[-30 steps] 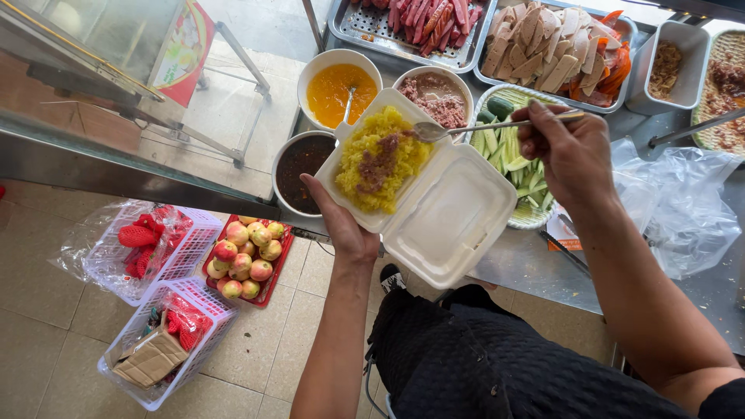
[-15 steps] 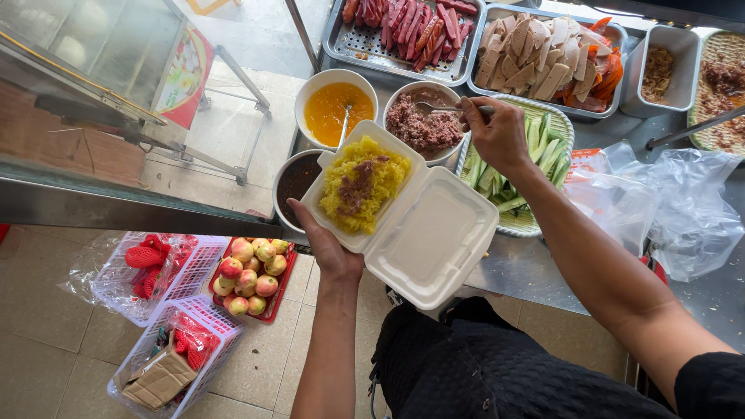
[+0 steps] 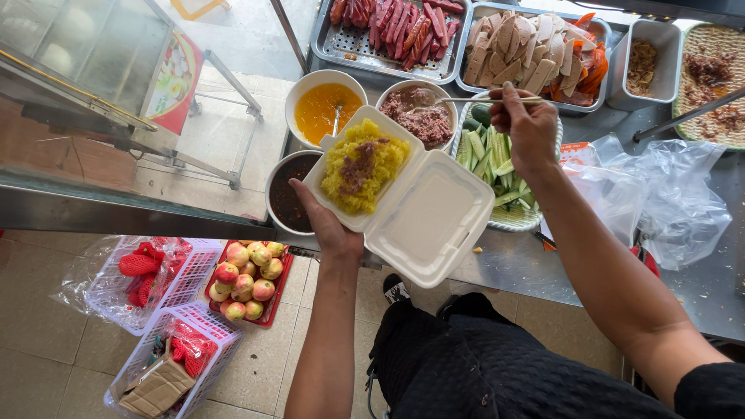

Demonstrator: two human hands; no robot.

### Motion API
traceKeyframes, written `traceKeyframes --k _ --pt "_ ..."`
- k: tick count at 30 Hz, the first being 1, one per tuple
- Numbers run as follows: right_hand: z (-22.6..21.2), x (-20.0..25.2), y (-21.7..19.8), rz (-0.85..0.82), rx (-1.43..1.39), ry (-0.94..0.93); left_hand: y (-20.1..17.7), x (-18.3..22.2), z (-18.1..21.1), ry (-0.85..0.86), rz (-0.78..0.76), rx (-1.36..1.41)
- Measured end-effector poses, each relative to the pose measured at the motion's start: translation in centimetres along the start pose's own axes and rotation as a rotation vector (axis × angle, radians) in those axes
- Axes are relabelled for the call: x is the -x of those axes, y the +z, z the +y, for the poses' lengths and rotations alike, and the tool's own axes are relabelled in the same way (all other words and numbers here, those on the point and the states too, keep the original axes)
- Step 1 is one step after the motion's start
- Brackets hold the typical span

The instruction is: The person organizes produce in crates, then uses a scoop and spoon to fill a foam container with yellow rice, tops it with sauces, and uses scissors and tongs to add sliced meats and vegetables.

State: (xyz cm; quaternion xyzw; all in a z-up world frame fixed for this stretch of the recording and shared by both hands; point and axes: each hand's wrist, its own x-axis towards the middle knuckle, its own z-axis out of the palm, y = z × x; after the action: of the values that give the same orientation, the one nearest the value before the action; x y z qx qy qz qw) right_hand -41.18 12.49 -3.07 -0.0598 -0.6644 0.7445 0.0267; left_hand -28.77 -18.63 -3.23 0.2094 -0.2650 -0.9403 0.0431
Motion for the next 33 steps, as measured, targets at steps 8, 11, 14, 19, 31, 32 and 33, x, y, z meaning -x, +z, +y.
traceKeyframes --k 8,11,14,19,31,32,33 --pt "-10.5 7.8 0.1 -0.231 0.204 -0.295 3.2 -1.4 -2.2 -0.052 -0.132 0.080" --pt "-12.3 9.6 0.1 -0.338 0.372 -0.439 4.2 -0.9 -2.1 -0.075 -0.112 0.043" --pt "-13.0 10.2 -0.2 -0.304 0.293 -0.471 4.9 -0.3 -1.7 -0.073 -0.121 0.042" --pt "-12.6 8.6 0.3 -0.263 0.312 -0.246 5.2 1.5 -0.6 -0.056 -0.180 0.007" --pt "-9.4 6.8 1.8 -0.125 0.105 -0.077 0.8 3.4 2.0 -0.060 -0.088 -0.017" --pt "-8.1 6.3 1.9 -0.099 0.157 -0.112 0.3 3.5 2.4 -0.058 -0.066 -0.025" --pt "-6.7 5.6 2.0 -0.069 0.215 -0.152 0.0 3.6 2.6 -0.068 -0.062 -0.019"
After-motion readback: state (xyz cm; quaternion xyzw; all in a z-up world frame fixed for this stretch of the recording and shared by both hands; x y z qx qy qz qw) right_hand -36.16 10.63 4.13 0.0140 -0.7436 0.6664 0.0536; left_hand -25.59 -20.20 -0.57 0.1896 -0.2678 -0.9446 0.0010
